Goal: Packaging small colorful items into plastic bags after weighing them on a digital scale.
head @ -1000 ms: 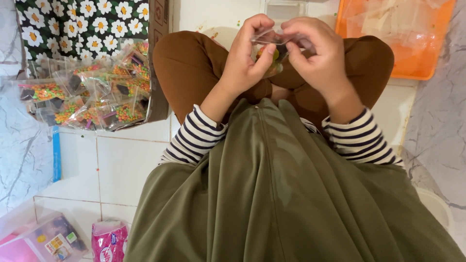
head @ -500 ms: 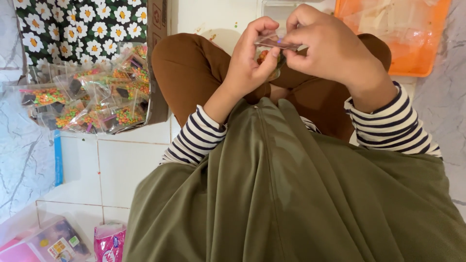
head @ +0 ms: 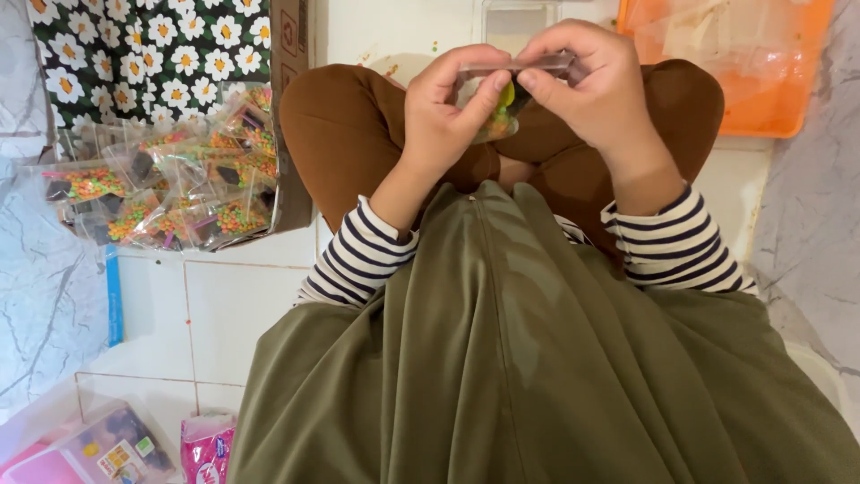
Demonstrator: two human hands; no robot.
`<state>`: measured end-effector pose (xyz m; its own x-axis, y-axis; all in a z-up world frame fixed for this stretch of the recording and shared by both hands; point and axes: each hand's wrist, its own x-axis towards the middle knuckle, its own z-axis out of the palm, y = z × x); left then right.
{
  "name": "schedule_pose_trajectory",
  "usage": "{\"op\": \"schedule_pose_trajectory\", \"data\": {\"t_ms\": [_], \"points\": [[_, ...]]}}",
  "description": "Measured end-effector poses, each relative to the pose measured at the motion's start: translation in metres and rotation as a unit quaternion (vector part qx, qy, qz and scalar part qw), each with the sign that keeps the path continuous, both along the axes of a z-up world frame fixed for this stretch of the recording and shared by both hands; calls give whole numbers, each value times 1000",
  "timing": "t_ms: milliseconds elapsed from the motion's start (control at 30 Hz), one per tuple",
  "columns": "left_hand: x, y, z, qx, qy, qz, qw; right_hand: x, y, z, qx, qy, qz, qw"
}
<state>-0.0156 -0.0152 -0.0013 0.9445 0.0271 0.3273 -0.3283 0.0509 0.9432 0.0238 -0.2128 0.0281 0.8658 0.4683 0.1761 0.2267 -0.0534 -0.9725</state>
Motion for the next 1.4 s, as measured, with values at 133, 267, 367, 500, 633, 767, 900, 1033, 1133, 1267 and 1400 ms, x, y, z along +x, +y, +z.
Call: {"op": "schedule_pose_trajectory", "data": {"t_ms": [133,267,367,500,633,767,900,1033,1133,1267,1400], "points": [[2,0,1,5,16,-1,1000,-3,8,0,-62,-122,-35,990],[10,7,1,45,-35,-1,998,-6,12,6,-78,-142,-40,986],[11,9,2,26,-39,-20,999,-6,15,8,-85,-156,-38,983],[10,9,5,47,-33,-19,998,-7,18,6,-99,-173,-42,979],[8,8,5,54,-29,-8,998,-8,21,3,-109,-190,-49,975],[8,8,2,69,-44,10,997,-7,22,-4,-109,-206,-48,971],[7,10,-5,69,-50,9,996,-9,21,-7,-131,-235,-48,962],[10,22,-8,46,-52,32,997,-6,26,-2,-103,-166,-13,981],[11,48,-12,67,-55,152,985,17,1,-51,-78,-124,-19,989],[5,122,-38,104,-13,321,941,38,-41,-127,-95,-50,-21,994],[-17,204,-75,148,41,496,855,50,-76,-189,-276,-94,-53,955]]}}
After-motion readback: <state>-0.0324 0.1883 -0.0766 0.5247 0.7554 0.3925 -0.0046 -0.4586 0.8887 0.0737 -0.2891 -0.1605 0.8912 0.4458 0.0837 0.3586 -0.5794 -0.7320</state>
